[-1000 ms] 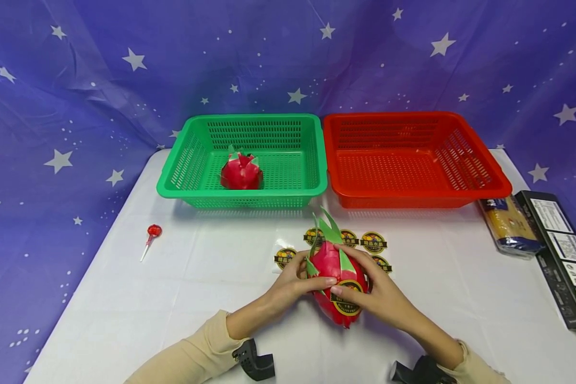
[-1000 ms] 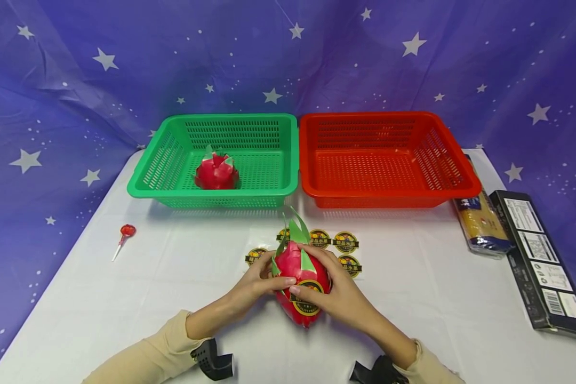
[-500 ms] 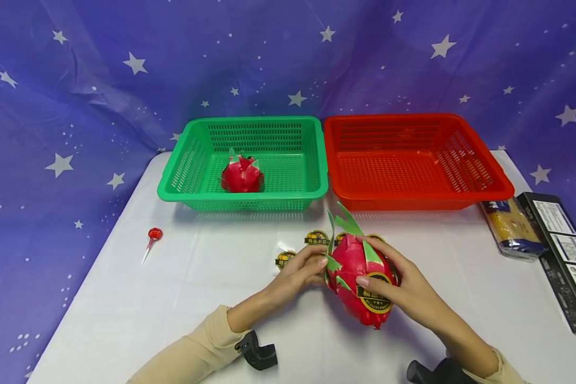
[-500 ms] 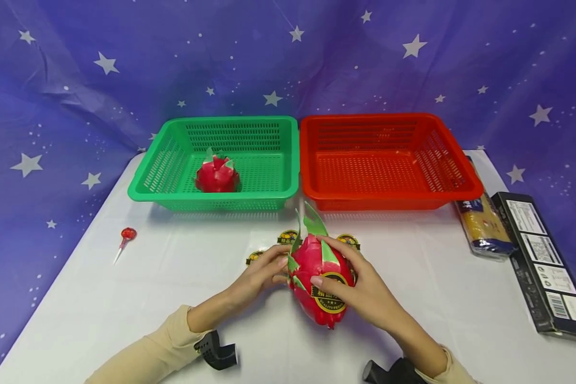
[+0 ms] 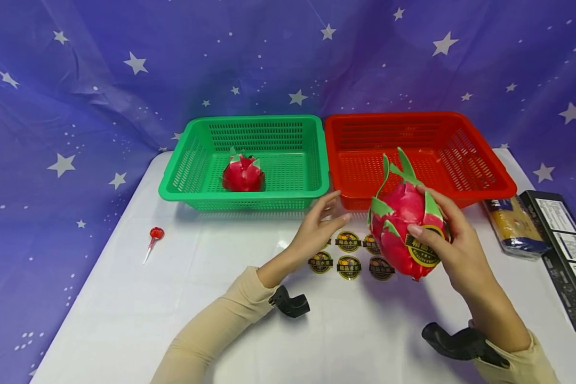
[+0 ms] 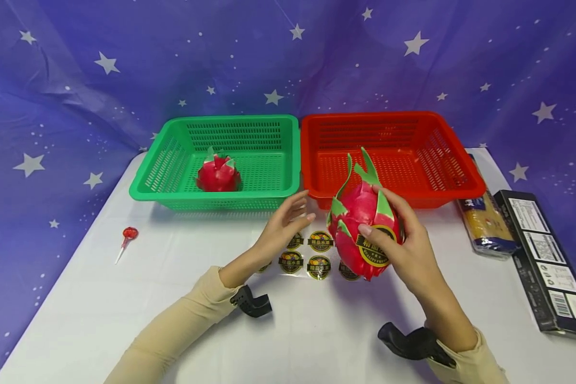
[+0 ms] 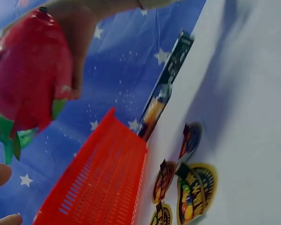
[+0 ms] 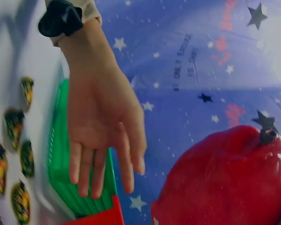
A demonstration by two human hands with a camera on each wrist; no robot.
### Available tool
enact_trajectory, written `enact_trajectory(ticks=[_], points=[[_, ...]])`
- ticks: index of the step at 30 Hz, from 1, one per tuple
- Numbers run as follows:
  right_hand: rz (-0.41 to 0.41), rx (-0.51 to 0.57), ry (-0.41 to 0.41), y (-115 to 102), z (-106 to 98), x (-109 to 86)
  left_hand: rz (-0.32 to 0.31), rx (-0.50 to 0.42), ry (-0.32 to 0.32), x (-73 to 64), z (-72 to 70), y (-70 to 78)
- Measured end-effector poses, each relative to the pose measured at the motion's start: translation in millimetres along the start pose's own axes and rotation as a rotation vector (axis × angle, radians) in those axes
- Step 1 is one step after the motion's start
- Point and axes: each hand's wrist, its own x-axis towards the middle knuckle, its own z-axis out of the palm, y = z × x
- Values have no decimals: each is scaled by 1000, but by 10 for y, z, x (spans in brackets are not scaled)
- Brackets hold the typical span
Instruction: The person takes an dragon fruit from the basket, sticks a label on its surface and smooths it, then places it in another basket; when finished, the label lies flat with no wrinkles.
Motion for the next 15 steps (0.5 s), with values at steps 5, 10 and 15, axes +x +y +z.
enact_trajectory(ticks=[5, 10, 15], points=[[-56, 133, 70, -13, -75, 253, 49, 195, 69, 237, 79, -36], [-69, 177, 151, -8, -141, 543, 47, 286, 127, 401, 155, -77], [1, 161, 151, -4, -181, 934, 55, 230, 158, 482, 199, -108]])
